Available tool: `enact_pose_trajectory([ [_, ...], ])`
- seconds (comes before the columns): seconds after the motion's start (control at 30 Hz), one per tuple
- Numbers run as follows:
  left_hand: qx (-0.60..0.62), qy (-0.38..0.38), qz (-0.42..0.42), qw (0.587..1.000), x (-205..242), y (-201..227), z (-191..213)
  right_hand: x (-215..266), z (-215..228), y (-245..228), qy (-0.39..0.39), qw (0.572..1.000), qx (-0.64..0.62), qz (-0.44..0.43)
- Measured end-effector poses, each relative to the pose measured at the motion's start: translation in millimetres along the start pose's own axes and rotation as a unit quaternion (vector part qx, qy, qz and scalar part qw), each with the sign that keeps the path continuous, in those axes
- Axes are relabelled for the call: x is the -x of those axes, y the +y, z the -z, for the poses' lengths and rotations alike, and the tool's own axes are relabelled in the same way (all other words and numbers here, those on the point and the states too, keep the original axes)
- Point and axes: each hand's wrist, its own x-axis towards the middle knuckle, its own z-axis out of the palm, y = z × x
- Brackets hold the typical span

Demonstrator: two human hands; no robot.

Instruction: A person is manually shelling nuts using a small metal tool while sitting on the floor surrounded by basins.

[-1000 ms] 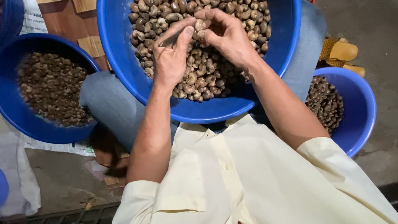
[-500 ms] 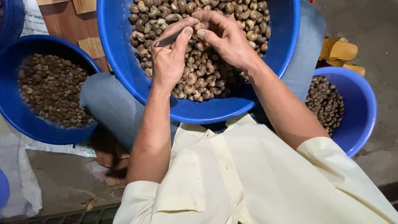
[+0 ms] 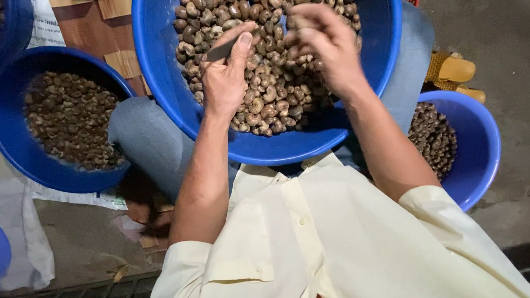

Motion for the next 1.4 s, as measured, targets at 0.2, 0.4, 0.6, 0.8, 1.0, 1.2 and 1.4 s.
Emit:
enact_pose_trajectory([
  [0.2,-0.029,0.030,0.024,0.999,-1,0,0,85,92,-12,0.281,0.956,0.058,0.063],
  [0.4,-0.058,0.019,0.050,0.997,-1,7,-4,175,179,61,0.394,0.901,0.067,-0.169],
  [0.6,-0.069,0.018,0.056,0.996,-1,-10,-1,266,224,179,0.399,0.854,0.227,-0.244],
  [0.8,-0.084,0.010,0.089,0.992,-1,7,-4,268,246,190,0.378,0.896,0.185,-0.143],
  [1.0,-0.099,0.011,0.074,0.992,1,-2,-5,131,142,16,0.369,0.883,0.280,0.073],
  [1.2,-0.111,0.020,0.051,0.992,-1,-10,-1,20,42,-25,0.038,0.918,0.350,0.180],
  [1.4,-0.135,0.043,0.021,0.990,0,9,-1,-49,-21,58,-0.055,0.800,0.586,0.118],
])
